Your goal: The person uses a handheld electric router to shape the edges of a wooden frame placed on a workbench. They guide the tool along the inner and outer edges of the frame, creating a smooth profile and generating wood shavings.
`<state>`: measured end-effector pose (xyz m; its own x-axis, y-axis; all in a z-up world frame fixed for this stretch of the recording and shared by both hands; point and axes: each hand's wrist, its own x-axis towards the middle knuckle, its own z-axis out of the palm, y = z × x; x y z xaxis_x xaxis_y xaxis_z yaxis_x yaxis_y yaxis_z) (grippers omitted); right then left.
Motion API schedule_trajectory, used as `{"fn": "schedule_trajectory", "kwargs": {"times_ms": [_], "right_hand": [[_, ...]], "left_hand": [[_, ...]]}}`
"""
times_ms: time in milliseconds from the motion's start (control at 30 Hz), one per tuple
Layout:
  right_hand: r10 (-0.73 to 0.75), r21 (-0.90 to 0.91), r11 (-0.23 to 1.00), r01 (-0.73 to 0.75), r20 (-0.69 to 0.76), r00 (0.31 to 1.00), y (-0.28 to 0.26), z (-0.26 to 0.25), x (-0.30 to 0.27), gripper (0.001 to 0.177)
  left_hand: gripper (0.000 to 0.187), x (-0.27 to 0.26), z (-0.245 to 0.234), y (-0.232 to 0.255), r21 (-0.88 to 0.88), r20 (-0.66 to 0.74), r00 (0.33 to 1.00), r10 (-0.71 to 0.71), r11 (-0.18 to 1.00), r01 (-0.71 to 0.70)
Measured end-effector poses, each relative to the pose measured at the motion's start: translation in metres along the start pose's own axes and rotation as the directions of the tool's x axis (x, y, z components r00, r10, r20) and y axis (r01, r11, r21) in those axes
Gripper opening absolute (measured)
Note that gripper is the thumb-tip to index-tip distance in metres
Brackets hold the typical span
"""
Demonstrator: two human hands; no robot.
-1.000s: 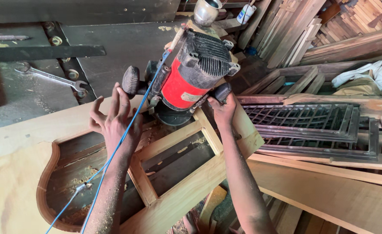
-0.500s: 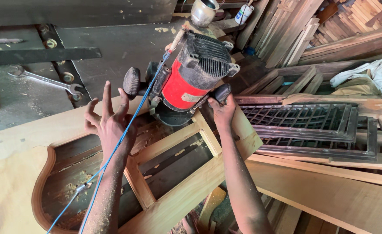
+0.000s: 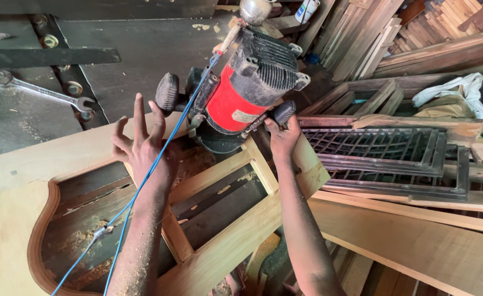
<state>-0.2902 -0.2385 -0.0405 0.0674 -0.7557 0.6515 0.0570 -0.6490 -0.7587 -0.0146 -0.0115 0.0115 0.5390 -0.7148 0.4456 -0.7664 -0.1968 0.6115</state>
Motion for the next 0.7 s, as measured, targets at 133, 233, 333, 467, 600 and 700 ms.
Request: {"fn": "schedule_trajectory", "kwargs": {"times_ms": [133,233,333,467,600,700], "right_hand": [[-0.046,-0.077,0.996,0.045,-0.016,0.999,-0.004,0.002,0.002,0.038],[-0.074,-0.221,0.973,0.067,-0.023,0.997,-0.009,0.002,0.000,0.035],[-0.048,-0.221,0.975,0.036,-0.048,0.998,-0.010,0.002,0.001,0.033],[-0.022,-0.141,0.990,0.013,-0.066,0.998,-0.008,0.001,-0.001,0.031],[-0.028,-0.139,0.990,0.015,-0.088,0.996,-0.002,-0.001,0.001,0.030],[0.005,-0.189,0.982,-0.029,-0.125,0.992,-0.004,-0.001,0.003,0.028]], "left_hand": [[0.095,0.001,-0.002,0.003,-0.012,0.041,0.999,-0.011,1.000,0.012],[0.087,0.002,-0.003,0.003,-0.071,0.032,0.999,-0.009,0.997,0.011],[0.079,0.001,0.001,0.001,-0.084,0.016,1.000,0.003,0.996,-0.002],[0.089,0.003,0.004,0.000,0.016,0.070,0.997,-0.031,0.999,0.030],[0.079,0.001,0.007,0.000,-0.033,0.044,0.999,-0.015,0.999,0.017],[0.076,0.004,0.007,0.002,-0.022,0.035,0.999,0.002,1.000,-0.001]]}}
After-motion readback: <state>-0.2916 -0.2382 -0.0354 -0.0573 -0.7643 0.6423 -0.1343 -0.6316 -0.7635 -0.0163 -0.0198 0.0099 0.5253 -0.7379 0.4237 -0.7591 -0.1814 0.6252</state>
